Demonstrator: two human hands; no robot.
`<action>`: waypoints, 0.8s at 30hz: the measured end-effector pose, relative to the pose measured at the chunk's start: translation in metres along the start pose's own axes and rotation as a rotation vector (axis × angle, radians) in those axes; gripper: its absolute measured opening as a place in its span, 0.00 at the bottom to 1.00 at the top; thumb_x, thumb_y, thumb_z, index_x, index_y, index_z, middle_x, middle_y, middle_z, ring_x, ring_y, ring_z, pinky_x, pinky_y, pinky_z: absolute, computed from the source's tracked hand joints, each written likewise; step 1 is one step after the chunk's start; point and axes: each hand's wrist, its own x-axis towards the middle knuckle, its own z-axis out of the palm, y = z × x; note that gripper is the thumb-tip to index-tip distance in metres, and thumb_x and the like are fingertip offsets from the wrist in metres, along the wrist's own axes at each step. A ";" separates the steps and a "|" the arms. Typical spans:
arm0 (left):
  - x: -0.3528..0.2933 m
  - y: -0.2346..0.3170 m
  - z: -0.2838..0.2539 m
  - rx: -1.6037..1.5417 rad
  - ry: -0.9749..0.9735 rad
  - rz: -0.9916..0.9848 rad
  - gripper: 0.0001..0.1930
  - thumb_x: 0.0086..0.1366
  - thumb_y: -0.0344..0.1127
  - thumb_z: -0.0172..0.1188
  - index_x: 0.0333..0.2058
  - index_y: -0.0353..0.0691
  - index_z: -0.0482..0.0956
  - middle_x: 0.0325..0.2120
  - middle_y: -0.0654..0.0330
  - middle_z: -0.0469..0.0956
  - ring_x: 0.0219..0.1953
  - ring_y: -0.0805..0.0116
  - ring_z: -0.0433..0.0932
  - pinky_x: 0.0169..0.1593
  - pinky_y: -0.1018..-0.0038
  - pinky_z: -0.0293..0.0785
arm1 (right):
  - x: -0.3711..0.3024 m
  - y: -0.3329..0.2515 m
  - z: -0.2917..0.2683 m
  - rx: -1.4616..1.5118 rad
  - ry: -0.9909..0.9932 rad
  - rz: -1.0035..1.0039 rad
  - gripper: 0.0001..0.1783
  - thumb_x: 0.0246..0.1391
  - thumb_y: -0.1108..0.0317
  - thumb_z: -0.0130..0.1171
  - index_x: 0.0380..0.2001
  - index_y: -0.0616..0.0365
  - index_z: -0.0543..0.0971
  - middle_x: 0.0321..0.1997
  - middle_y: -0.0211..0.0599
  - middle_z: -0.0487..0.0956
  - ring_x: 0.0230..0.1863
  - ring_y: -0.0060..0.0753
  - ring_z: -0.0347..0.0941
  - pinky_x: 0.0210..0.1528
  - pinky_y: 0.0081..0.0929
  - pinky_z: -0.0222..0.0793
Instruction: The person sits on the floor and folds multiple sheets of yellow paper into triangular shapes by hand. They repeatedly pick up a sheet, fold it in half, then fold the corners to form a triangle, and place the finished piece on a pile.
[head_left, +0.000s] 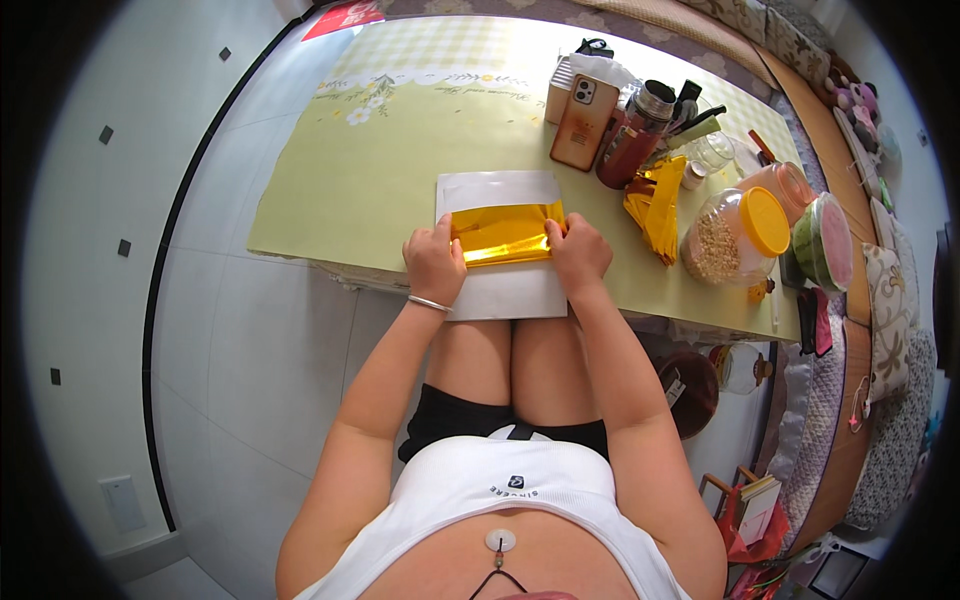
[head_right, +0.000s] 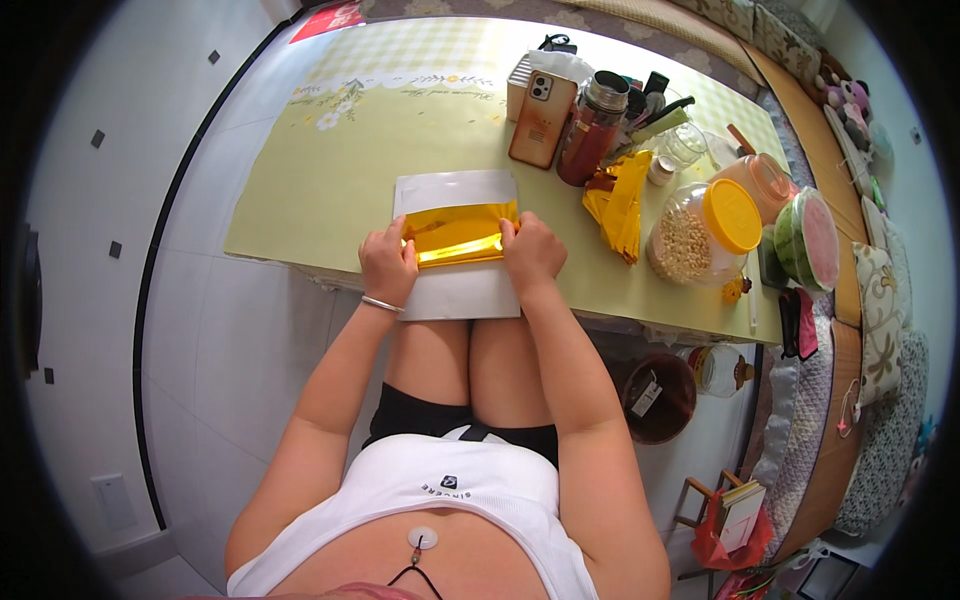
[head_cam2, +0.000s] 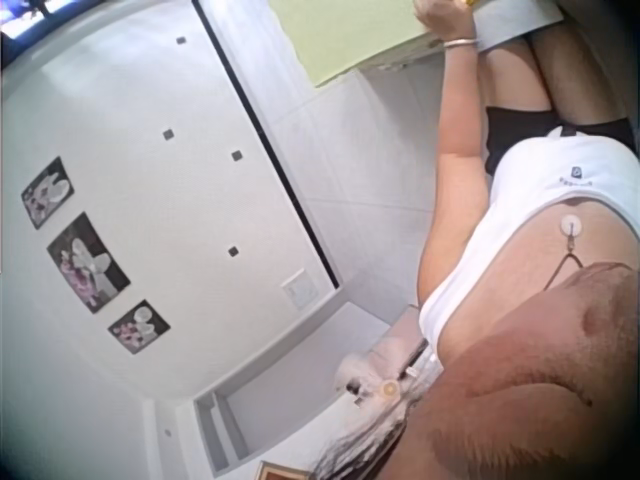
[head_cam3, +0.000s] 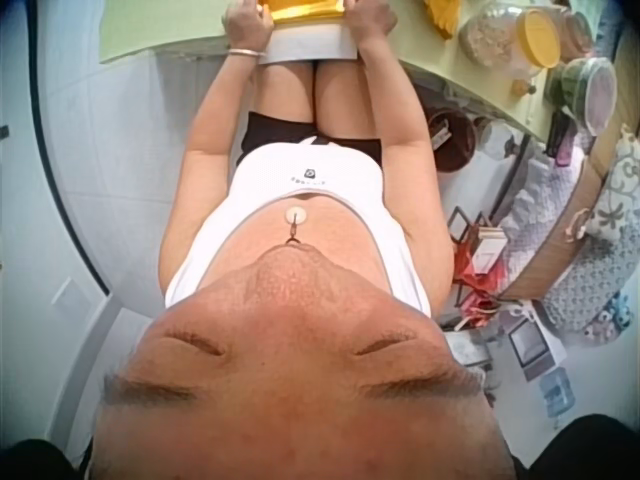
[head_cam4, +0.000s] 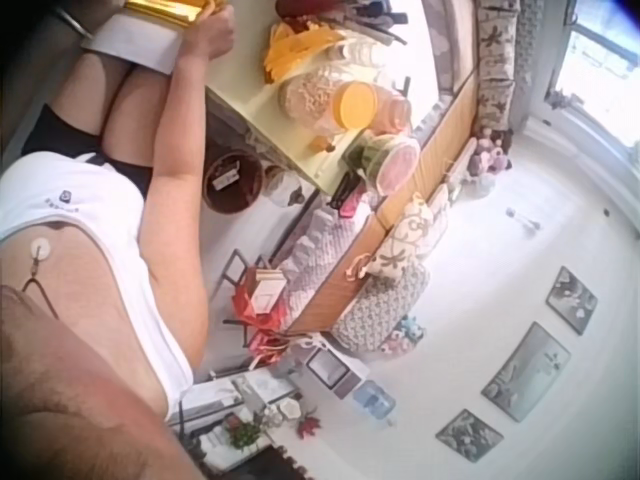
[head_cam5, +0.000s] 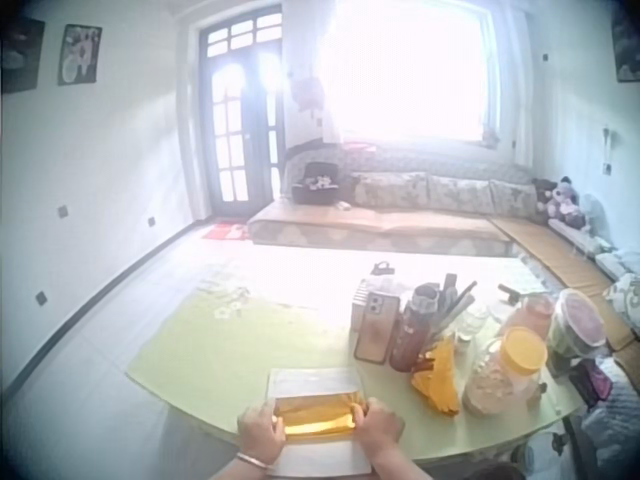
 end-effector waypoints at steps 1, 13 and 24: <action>0.000 0.001 -0.001 0.056 -0.017 0.025 0.24 0.54 0.30 0.66 0.52 0.42 0.79 0.28 0.58 0.77 0.34 0.56 0.75 0.44 0.57 0.70 | 0.000 0.000 -0.001 0.000 -0.016 0.001 0.19 0.56 0.48 0.63 0.28 0.52 0.79 0.28 0.40 0.83 0.31 0.50 0.81 0.34 0.45 0.75; 0.027 0.001 -0.006 -0.067 -0.544 0.505 0.26 0.66 0.46 0.58 0.58 0.39 0.76 0.63 0.43 0.69 0.67 0.44 0.65 0.68 0.57 0.64 | -0.001 -0.004 -0.002 -0.085 0.083 -0.235 0.30 0.55 0.50 0.64 0.53 0.60 0.74 0.57 0.47 0.77 0.58 0.48 0.73 0.56 0.46 0.69; -0.014 -0.024 -0.050 0.202 -0.560 0.282 0.51 0.61 0.74 0.50 0.71 0.39 0.57 0.74 0.53 0.49 0.76 0.51 0.41 0.73 0.41 0.31 | -0.038 0.036 -0.007 -0.083 -0.287 -0.611 0.44 0.62 0.39 0.50 0.72 0.57 0.59 0.79 0.45 0.50 0.80 0.43 0.41 0.78 0.45 0.34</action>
